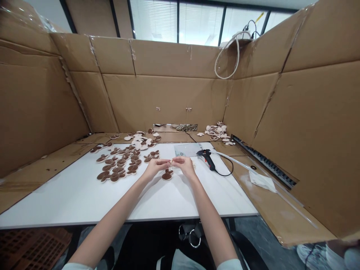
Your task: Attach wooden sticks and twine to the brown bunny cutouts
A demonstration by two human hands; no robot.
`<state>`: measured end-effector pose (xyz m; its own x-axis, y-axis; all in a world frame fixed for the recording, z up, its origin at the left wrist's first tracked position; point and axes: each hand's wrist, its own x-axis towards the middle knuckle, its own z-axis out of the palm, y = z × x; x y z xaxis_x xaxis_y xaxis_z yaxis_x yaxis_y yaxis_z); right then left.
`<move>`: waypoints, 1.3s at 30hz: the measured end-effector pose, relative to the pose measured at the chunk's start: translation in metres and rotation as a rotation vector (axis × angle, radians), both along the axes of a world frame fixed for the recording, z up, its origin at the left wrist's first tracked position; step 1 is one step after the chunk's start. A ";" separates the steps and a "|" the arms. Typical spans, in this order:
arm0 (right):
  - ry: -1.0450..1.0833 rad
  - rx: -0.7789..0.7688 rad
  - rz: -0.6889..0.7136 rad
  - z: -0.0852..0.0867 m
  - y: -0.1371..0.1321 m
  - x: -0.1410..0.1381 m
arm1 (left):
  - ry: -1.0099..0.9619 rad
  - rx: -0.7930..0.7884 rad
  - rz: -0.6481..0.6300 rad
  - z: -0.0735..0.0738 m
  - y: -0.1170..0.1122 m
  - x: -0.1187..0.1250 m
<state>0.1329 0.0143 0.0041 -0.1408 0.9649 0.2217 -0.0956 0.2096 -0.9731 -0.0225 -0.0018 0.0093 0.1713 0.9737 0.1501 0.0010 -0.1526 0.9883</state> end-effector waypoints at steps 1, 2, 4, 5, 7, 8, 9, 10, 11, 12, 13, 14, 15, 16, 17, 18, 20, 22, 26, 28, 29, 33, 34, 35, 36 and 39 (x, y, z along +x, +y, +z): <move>0.007 -0.008 0.000 0.000 0.000 0.000 | -0.009 -0.018 -0.010 0.000 -0.001 0.000; 0.014 -0.017 0.003 0.001 0.000 0.000 | -0.019 -0.033 -0.018 0.000 -0.001 0.001; 0.024 -0.029 0.013 0.001 -0.001 0.000 | -0.036 -0.050 -0.023 0.000 -0.002 0.001; 0.027 -0.031 0.016 0.001 -0.001 -0.001 | -0.040 -0.051 -0.019 0.000 -0.002 0.001; 0.029 -0.031 0.021 0.000 0.000 -0.001 | -0.047 -0.069 -0.003 0.000 -0.001 0.001; 0.028 -0.031 0.022 0.000 0.000 -0.001 | -0.055 -0.088 0.007 -0.001 -0.001 0.001; 0.026 -0.033 0.023 -0.001 0.000 -0.002 | -0.064 -0.112 0.015 -0.001 -0.001 0.001; 0.021 -0.038 0.023 -0.001 0.001 -0.001 | -0.075 -0.135 0.020 -0.001 -0.001 0.001; 0.012 -0.044 0.022 -0.002 0.001 -0.001 | -0.087 -0.152 0.026 -0.001 -0.001 0.001; 0.001 -0.049 0.020 -0.002 0.001 -0.001 | -0.097 -0.164 0.032 -0.002 -0.001 0.001; -0.012 -0.053 0.018 -0.002 0.001 -0.001 | -0.105 -0.172 0.040 -0.002 -0.001 0.001; -0.025 -0.057 0.018 -0.002 0.001 0.000 | -0.112 -0.178 0.048 -0.003 -0.001 0.001; -0.034 -0.059 0.021 -0.002 0.000 0.000 | -0.118 -0.183 0.052 -0.003 -0.001 0.002; -0.041 -0.064 0.029 -0.001 0.000 0.000 | -0.126 -0.185 0.051 -0.004 -0.001 0.002; -0.045 -0.071 0.038 -0.001 -0.001 0.000 | -0.135 -0.185 0.042 -0.004 -0.001 0.003; -0.045 -0.079 0.047 0.000 -0.001 0.000 | -0.144 -0.184 0.029 -0.005 -0.001 0.003; -0.036 -0.096 0.057 0.001 -0.002 0.001 | -0.164 -0.180 0.012 -0.005 -0.001 0.004; -0.020 -0.107 0.050 0.001 -0.003 0.001 | -0.178 -0.179 0.011 -0.006 -0.001 0.004; 0.007 -0.109 0.049 0.000 -0.002 0.001 | -0.184 -0.195 0.012 -0.007 0.000 0.004; 0.003 -0.104 0.045 0.000 -0.001 0.001 | -0.185 -0.188 0.006 -0.007 0.001 0.005; 0.001 -0.099 0.038 0.000 -0.001 0.000 | -0.186 -0.180 0.003 -0.007 0.001 0.005; -0.007 -0.080 0.010 0.002 -0.003 -0.001 | -0.181 -0.155 -0.010 -0.008 0.001 0.006; -0.015 -0.074 0.016 0.003 -0.004 -0.001 | -0.179 -0.152 -0.015 -0.007 0.001 0.006; -0.024 -0.070 0.023 0.003 -0.005 -0.001 | -0.176 -0.150 -0.020 -0.007 0.000 0.006; -0.032 -0.067 0.031 0.003 -0.005 -0.001 | -0.172 -0.149 -0.027 -0.006 -0.001 0.006; -0.044 -0.066 0.039 0.002 -0.005 -0.001 | -0.162 -0.163 -0.042 -0.005 -0.003 0.006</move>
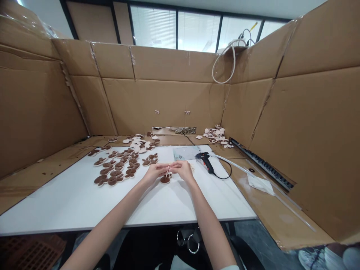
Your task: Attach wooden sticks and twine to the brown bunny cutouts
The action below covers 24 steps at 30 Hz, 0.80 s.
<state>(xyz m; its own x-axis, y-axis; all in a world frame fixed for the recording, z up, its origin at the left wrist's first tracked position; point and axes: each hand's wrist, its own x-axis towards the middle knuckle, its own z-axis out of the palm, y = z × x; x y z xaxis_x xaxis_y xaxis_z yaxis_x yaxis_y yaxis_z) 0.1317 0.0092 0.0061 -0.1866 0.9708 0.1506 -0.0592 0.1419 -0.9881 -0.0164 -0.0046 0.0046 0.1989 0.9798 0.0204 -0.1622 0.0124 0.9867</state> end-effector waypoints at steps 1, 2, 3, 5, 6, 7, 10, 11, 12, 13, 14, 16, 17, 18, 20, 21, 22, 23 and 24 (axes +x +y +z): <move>0.000 0.003 -0.002 -0.001 0.000 0.000 | -0.002 -0.009 0.004 0.000 0.000 0.000; -0.003 0.010 -0.005 -0.001 0.001 0.000 | -0.006 -0.016 0.013 0.001 -0.001 0.000; -0.010 0.021 -0.008 -0.002 0.001 0.000 | -0.009 -0.021 0.028 0.001 -0.001 0.000; -0.034 0.041 -0.025 -0.003 0.002 0.001 | -0.013 -0.014 0.057 0.002 -0.001 0.000; -0.045 0.048 -0.036 -0.003 0.002 0.001 | -0.016 -0.004 0.066 0.003 -0.002 0.000; -0.053 0.053 -0.046 -0.003 0.002 0.001 | -0.023 0.004 0.068 0.004 -0.002 0.001; -0.056 0.052 -0.057 -0.002 0.003 0.002 | -0.048 0.010 0.051 0.005 -0.004 0.002; -0.053 0.048 -0.054 -0.002 0.003 0.002 | -0.051 0.009 0.044 0.006 -0.005 0.002; -0.049 0.041 -0.052 -0.002 0.002 0.002 | -0.052 0.008 0.037 0.006 -0.005 0.002; -0.044 0.032 -0.051 -0.002 0.002 0.002 | -0.052 0.007 0.030 0.006 -0.005 0.002; -0.038 0.026 -0.050 -0.002 0.002 0.002 | -0.052 0.003 0.025 0.006 -0.005 0.003; -0.029 0.021 -0.047 -0.002 0.002 0.002 | -0.050 -0.006 0.022 0.006 -0.004 0.003; -0.027 0.023 -0.043 -0.002 0.002 0.003 | -0.051 -0.013 0.026 0.005 -0.004 0.003; -0.025 0.028 -0.038 -0.002 0.003 0.003 | -0.052 -0.021 0.031 0.005 -0.003 0.003; -0.026 0.039 -0.023 -0.002 0.003 0.003 | -0.064 -0.046 0.041 0.004 -0.002 0.003; -0.031 0.043 -0.017 -0.002 0.003 0.004 | -0.075 -0.061 0.047 0.003 -0.001 0.003; -0.040 0.049 -0.010 -0.002 0.003 0.004 | -0.087 -0.075 0.054 0.002 0.000 0.003; -0.052 0.057 -0.002 -0.001 0.003 0.005 | -0.098 -0.086 0.058 0.001 0.001 0.003; -0.064 0.067 0.009 -0.001 0.003 0.005 | -0.107 -0.091 0.058 0.001 0.001 0.003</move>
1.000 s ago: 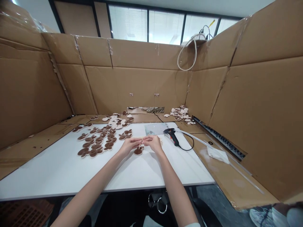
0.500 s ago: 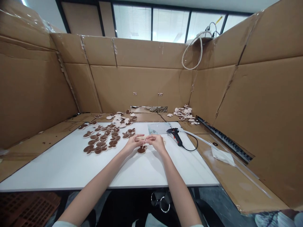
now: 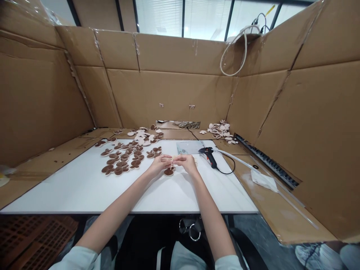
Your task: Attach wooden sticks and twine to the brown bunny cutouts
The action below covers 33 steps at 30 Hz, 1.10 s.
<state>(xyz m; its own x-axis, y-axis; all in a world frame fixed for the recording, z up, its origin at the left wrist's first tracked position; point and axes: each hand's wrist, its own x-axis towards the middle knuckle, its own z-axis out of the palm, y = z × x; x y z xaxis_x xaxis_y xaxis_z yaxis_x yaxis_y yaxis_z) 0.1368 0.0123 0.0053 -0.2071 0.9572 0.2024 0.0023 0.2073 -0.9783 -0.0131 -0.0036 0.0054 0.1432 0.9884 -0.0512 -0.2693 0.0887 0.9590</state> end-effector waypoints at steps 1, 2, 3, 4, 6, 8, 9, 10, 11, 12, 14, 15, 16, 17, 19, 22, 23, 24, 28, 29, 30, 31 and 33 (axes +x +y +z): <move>-0.011 0.013 0.015 0.001 0.000 0.000 | -0.006 -0.001 -0.006 -0.001 0.000 0.000; -0.019 0.029 0.031 0.001 -0.001 0.000 | -0.010 0.003 -0.018 -0.001 0.001 -0.001; -0.023 0.046 0.045 0.002 -0.002 0.000 | -0.013 0.008 -0.033 -0.002 0.001 -0.001; -0.024 0.060 0.055 0.003 -0.003 0.000 | -0.017 0.012 -0.051 -0.002 0.001 -0.002; -0.023 0.078 0.066 0.005 -0.004 0.000 | -0.027 0.008 -0.084 -0.003 0.002 -0.002; -0.021 0.079 0.080 0.007 -0.005 -0.001 | -0.039 -0.009 -0.116 -0.005 0.003 -0.003; -0.021 0.072 0.089 0.008 -0.005 -0.001 | -0.048 -0.022 -0.127 -0.005 0.003 -0.003; -0.020 0.061 0.096 0.008 -0.006 -0.001 | -0.061 -0.042 -0.128 -0.006 0.004 -0.004; -0.020 0.049 0.098 0.008 -0.006 -0.001 | -0.079 -0.066 -0.120 -0.006 0.004 -0.004; -0.018 0.039 0.097 0.008 -0.006 0.000 | -0.100 -0.093 -0.107 -0.006 0.004 -0.004; -0.013 0.028 0.093 0.008 -0.006 0.000 | -0.128 -0.137 -0.086 -0.005 0.003 -0.005; -0.010 0.028 0.093 0.008 -0.006 0.000 | -0.133 -0.148 -0.086 -0.005 0.002 -0.005; -0.006 0.028 0.094 0.007 -0.005 0.000 | -0.130 -0.152 -0.093 -0.004 0.002 -0.005; -0.001 0.029 0.095 0.007 -0.005 0.000 | -0.123 -0.151 -0.104 -0.004 0.002 -0.005; 0.009 0.035 0.092 0.006 -0.004 0.000 | -0.112 -0.142 -0.125 -0.003 0.002 -0.006; 0.016 0.054 0.072 0.003 -0.002 -0.001 | -0.107 -0.112 -0.169 -0.003 0.002 -0.007; 0.015 0.060 0.063 0.003 -0.001 -0.001 | -0.104 -0.102 -0.185 -0.003 0.002 -0.007; 0.012 0.064 0.053 0.002 0.000 -0.001 | -0.096 -0.094 -0.198 -0.003 0.003 -0.007; -0.004 0.069 0.039 0.000 0.001 0.000 | -0.037 -0.056 -0.181 -0.003 0.002 -0.007; -0.006 0.070 0.040 0.000 0.001 0.000 | -0.028 -0.045 -0.165 -0.003 0.001 -0.006; -0.008 0.074 0.039 0.000 0.001 0.000 | -0.022 -0.037 -0.148 -0.002 0.000 -0.005; -0.013 0.078 0.035 0.000 0.000 0.000 | -0.018 -0.030 -0.129 -0.002 0.000 -0.005; -0.032 0.087 0.024 0.000 0.000 -0.001 | 0.000 -0.015 -0.093 0.000 -0.002 -0.003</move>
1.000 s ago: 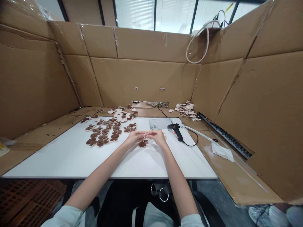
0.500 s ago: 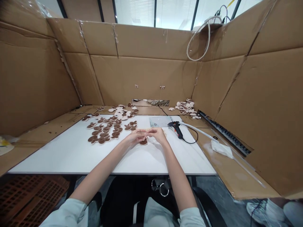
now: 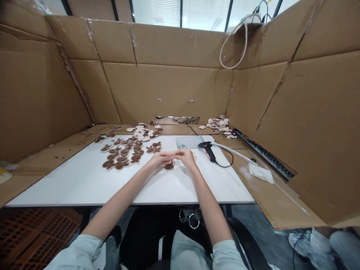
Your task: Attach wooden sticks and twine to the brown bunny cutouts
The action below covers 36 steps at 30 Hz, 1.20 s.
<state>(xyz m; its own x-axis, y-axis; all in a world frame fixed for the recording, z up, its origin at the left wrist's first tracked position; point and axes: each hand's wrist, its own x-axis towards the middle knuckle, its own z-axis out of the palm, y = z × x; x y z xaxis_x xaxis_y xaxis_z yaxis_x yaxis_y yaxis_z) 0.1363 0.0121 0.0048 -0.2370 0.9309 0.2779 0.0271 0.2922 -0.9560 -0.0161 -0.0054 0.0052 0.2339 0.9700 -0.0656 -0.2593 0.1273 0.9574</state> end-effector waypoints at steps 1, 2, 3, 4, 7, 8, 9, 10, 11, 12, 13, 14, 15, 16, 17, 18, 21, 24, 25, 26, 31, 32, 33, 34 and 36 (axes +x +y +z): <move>-0.007 0.000 -0.008 0.000 0.000 0.000 | 0.014 0.014 0.015 0.001 -0.001 0.001; -0.010 -0.003 -0.017 -0.001 0.000 -0.001 | 0.026 0.033 0.029 0.002 -0.001 0.002; -0.008 -0.010 -0.024 -0.001 0.000 -0.001 | 0.036 0.057 0.040 0.003 -0.002 0.002; -0.002 -0.019 -0.027 -0.001 0.000 -0.001 | 0.045 0.083 0.050 0.004 -0.003 0.003; 0.021 -0.060 -0.023 -0.003 0.001 -0.002 | 0.066 0.138 0.082 0.004 -0.004 0.005; 0.033 -0.071 -0.022 -0.003 0.001 -0.003 | 0.077 0.145 0.088 0.004 -0.004 0.005; 0.047 -0.080 -0.024 -0.003 0.001 -0.003 | 0.088 0.147 0.091 0.004 -0.003 0.005; 0.061 -0.086 -0.028 -0.004 0.001 -0.004 | 0.098 0.146 0.094 0.004 -0.003 0.004; 0.072 -0.086 -0.032 -0.004 0.000 -0.004 | 0.105 0.144 0.095 0.004 -0.002 0.004; 0.079 -0.084 -0.035 -0.004 0.000 -0.004 | 0.109 0.142 0.094 0.004 -0.002 0.003; 0.080 -0.081 -0.037 -0.004 0.000 -0.005 | 0.110 0.140 0.091 0.004 -0.002 0.002; 0.074 -0.077 -0.039 -0.004 0.000 -0.005 | 0.107 0.135 0.088 0.004 -0.002 0.001; 0.062 -0.071 -0.041 -0.004 0.000 -0.005 | 0.103 0.126 0.087 0.005 -0.002 0.001; 0.048 -0.062 -0.046 -0.004 0.000 -0.006 | 0.098 0.114 0.088 0.005 -0.002 0.001; 0.032 -0.051 -0.054 -0.005 0.000 -0.006 | 0.093 0.100 0.091 0.006 -0.003 0.001; 0.014 -0.033 -0.063 -0.005 0.000 -0.006 | 0.088 0.088 0.099 0.006 -0.003 0.001; -0.073 0.064 -0.085 -0.006 0.000 -0.007 | 0.082 0.079 0.120 0.006 -0.003 0.002; -0.171 0.153 -0.088 -0.008 0.001 -0.008 | 0.099 0.096 0.135 0.005 -0.001 0.001; -0.189 0.165 -0.084 -0.009 0.001 -0.008 | 0.106 0.099 0.137 0.004 0.000 0.000; -0.196 0.171 -0.079 -0.009 0.001 -0.008 | 0.109 0.099 0.139 0.004 0.000 0.000; -0.114 0.082 -0.030 -0.012 0.004 -0.007 | 0.096 0.106 0.148 0.001 0.003 -0.002; -0.089 0.060 -0.016 -0.012 0.004 -0.007 | 0.096 0.114 0.149 0.001 0.003 -0.002; -0.067 0.049 -0.004 -0.012 0.004 -0.008 | 0.098 0.125 0.149 0.000 0.004 -0.002; -0.050 0.051 0.002 -0.012 0.004 -0.008 | 0.100 0.137 0.150 0.000 0.004 -0.002; -0.039 0.076 -0.003 -0.012 0.004 -0.008 | 0.100 0.163 0.146 0.000 0.003 -0.003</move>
<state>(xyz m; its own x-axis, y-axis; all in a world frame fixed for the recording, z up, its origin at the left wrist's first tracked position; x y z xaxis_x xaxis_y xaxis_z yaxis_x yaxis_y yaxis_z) 0.1284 0.0158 -0.0068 -0.2464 0.9083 0.3381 0.0651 0.3636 -0.9293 -0.0189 -0.0019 0.0049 0.0903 0.9928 0.0793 -0.1661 -0.0635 0.9841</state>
